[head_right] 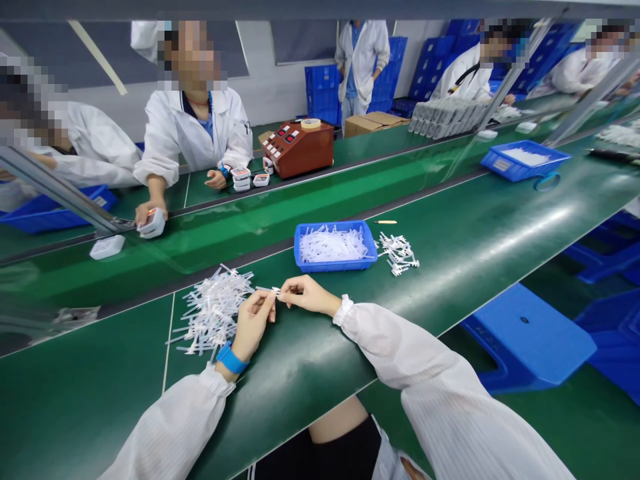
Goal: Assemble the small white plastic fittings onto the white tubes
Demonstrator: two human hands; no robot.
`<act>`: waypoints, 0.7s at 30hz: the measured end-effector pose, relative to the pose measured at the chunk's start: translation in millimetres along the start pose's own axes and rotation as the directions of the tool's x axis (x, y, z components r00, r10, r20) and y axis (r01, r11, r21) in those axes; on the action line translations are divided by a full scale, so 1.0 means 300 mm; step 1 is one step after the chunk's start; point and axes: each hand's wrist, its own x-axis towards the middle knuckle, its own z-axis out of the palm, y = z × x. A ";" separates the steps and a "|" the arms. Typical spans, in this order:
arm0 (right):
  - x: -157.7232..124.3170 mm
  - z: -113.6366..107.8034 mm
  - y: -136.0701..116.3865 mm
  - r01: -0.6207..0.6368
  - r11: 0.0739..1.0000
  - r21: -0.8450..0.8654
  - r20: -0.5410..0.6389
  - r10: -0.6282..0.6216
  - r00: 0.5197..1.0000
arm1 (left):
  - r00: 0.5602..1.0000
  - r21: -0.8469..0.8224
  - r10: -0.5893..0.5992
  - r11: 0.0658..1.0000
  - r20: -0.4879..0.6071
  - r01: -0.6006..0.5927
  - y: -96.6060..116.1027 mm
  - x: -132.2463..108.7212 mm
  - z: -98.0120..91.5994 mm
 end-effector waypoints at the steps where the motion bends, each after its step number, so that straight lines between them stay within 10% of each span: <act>1: 0.000 0.000 0.000 -0.004 1.000 -0.002 -0.003 0.004 1.000 | 1.000 -0.004 -0.001 1.000 -0.001 0.001 -0.001 0.001 0.000; 21: 0.003 -0.005 -0.011 -0.083 0.996 -0.043 0.082 0.086 0.993 | 0.994 -0.046 -0.058 0.997 0.096 0.063 -0.016 0.001 -0.010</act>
